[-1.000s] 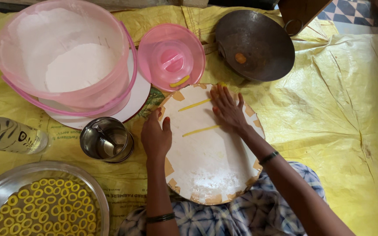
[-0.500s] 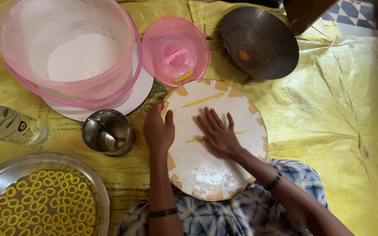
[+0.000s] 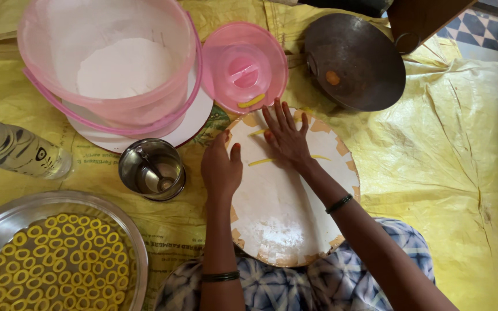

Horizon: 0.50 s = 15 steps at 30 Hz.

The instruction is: The person rolls small pieces of yellow dough into thin ropes on a floured wooden board. They repeatedly roll, break, and re-roll the dough, placing the finished ropes into a pink bowl. A tray of yellow ring-shaped snacks is visible nearby.

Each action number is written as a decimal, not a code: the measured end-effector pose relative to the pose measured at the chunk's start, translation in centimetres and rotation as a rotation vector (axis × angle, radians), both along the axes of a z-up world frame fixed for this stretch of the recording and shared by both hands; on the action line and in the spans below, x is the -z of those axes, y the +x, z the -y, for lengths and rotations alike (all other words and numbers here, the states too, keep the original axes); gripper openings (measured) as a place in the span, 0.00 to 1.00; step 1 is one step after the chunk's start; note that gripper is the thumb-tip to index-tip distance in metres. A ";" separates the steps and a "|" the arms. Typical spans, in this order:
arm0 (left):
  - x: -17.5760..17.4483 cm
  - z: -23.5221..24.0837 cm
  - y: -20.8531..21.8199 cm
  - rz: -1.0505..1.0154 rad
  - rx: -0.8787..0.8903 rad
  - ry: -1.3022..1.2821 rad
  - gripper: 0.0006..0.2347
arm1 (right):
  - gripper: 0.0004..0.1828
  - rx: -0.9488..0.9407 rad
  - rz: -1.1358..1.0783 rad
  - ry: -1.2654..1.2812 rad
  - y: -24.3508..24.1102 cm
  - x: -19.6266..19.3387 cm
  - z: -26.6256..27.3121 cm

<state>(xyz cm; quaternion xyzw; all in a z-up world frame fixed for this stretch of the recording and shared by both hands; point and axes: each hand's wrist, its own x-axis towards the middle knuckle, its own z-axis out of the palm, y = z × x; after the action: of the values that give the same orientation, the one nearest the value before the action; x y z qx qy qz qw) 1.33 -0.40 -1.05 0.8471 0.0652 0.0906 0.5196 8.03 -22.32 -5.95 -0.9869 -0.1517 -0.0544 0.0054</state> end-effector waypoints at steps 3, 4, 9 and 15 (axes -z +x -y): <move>-0.1 0.0 0.0 0.023 0.011 0.004 0.17 | 0.36 -0.045 -0.010 0.016 -0.8 -0.2 -1.6; -0.2 0.0 0.0 0.021 0.015 0.007 0.17 | 0.36 -0.072 -0.023 0.014 -1.6 -0.3 -2.0; -0.1 -0.5 -0.2 -0.007 -0.007 0.009 0.17 | 0.37 -0.054 -0.021 0.238 -6.2 -2.1 -0.5; 0.5 0.9 -0.7 0.010 0.030 0.096 0.23 | 0.33 0.109 0.011 0.673 -14.1 -2.2 2.1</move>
<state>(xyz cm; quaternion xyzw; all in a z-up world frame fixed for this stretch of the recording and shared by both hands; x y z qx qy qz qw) 0.64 -1.29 -1.57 0.8716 0.0454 0.0898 0.4798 -6.08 -24.41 -3.74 -0.9362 -0.0723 -0.1069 0.3269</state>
